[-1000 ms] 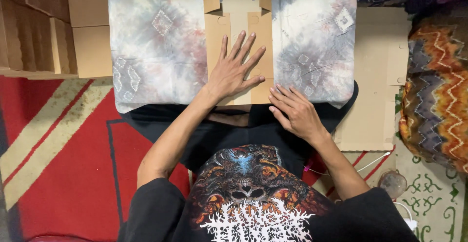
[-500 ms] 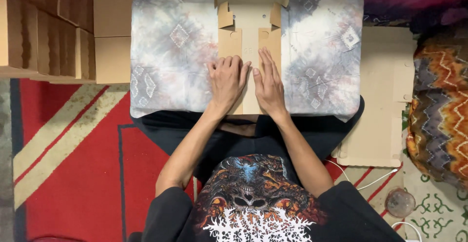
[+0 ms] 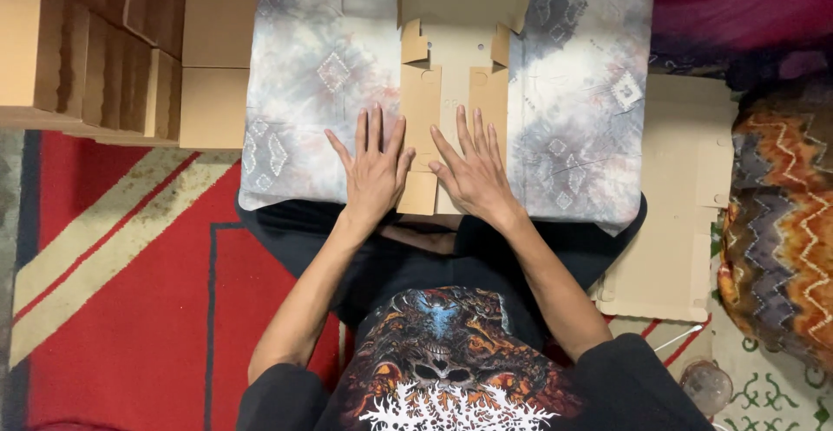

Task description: Folding and assembling a cardboard box from a flat template

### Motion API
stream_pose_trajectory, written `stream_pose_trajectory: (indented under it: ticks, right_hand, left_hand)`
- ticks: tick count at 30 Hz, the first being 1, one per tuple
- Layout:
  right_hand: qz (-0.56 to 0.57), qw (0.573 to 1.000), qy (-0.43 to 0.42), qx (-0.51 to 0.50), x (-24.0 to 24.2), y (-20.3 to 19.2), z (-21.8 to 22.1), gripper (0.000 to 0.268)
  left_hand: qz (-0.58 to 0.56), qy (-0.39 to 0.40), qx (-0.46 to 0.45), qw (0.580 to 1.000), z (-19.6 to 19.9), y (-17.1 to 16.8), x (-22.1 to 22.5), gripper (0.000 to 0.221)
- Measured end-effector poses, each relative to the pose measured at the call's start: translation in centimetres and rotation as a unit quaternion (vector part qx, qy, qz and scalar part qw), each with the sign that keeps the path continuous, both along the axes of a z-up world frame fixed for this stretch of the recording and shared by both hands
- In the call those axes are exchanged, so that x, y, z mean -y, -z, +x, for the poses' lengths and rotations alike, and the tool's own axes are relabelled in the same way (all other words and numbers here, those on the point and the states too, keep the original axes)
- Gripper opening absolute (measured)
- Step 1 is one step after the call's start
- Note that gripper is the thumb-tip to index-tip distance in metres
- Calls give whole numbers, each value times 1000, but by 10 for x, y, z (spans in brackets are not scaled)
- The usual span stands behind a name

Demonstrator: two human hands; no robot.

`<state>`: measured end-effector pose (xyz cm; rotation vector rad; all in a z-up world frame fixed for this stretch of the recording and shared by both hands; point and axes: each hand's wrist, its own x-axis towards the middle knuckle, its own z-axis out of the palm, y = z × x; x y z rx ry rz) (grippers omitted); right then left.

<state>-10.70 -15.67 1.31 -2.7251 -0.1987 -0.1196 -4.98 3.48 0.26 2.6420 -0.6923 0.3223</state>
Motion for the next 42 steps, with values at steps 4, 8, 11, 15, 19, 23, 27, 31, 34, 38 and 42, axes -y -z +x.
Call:
stream_pose_trajectory:
  ticks: [4, 8, 11, 15, 19, 23, 27, 31, 34, 38, 42]
  right_hand:
    - [17, 1000, -11, -21, 4, -2, 1, 66]
    - [-13, 999, -18, -34, 2, -5, -1, 72]
    - [-41, 999, -20, -28, 3, -2, -1, 72]
    - [-52, 998, -24, -30, 3, 1, -2, 74]
    - [-48, 998, -21, -24, 4, 2, -2, 72]
    - [-50, 998, -20, -21, 2, 3, -1, 71]
    - [-55, 998, -18, -21, 2, 3, -1, 71]
    - [-49, 999, -10, -14, 0, -1, -2, 70]
    - [-58, 998, -17, -6, 1, -1, -2, 70]
    - [-50, 999, -15, -15, -1, -2, -4, 70]
    - [-47, 999, -14, -20, 0, -2, -3, 70]
  left_hand:
    - [4, 3, -20, 1000, -1, -1, 0, 48]
    - [32, 5, -53, 998, 0, 7, -1, 53]
    - [35, 29, -53, 998, 8, -1, 0, 53]
    - [61, 122, -36, 990, 43, -9, 7, 56]
    - [58, 153, -45, 985, 74, 10, 3, 63]
    - [62, 171, -47, 982, 52, 10, -8, 56]
    - [66, 199, -58, 976, 28, 14, -19, 55]
    - [78, 233, -48, 968, -11, 7, -38, 58]
    - [76, 257, -47, 962, -40, -1, -53, 60]
    - [82, 278, -33, 956, -71, 0, -71, 62]
    - [-20, 311, 13, 950, -68, 22, -82, 46]
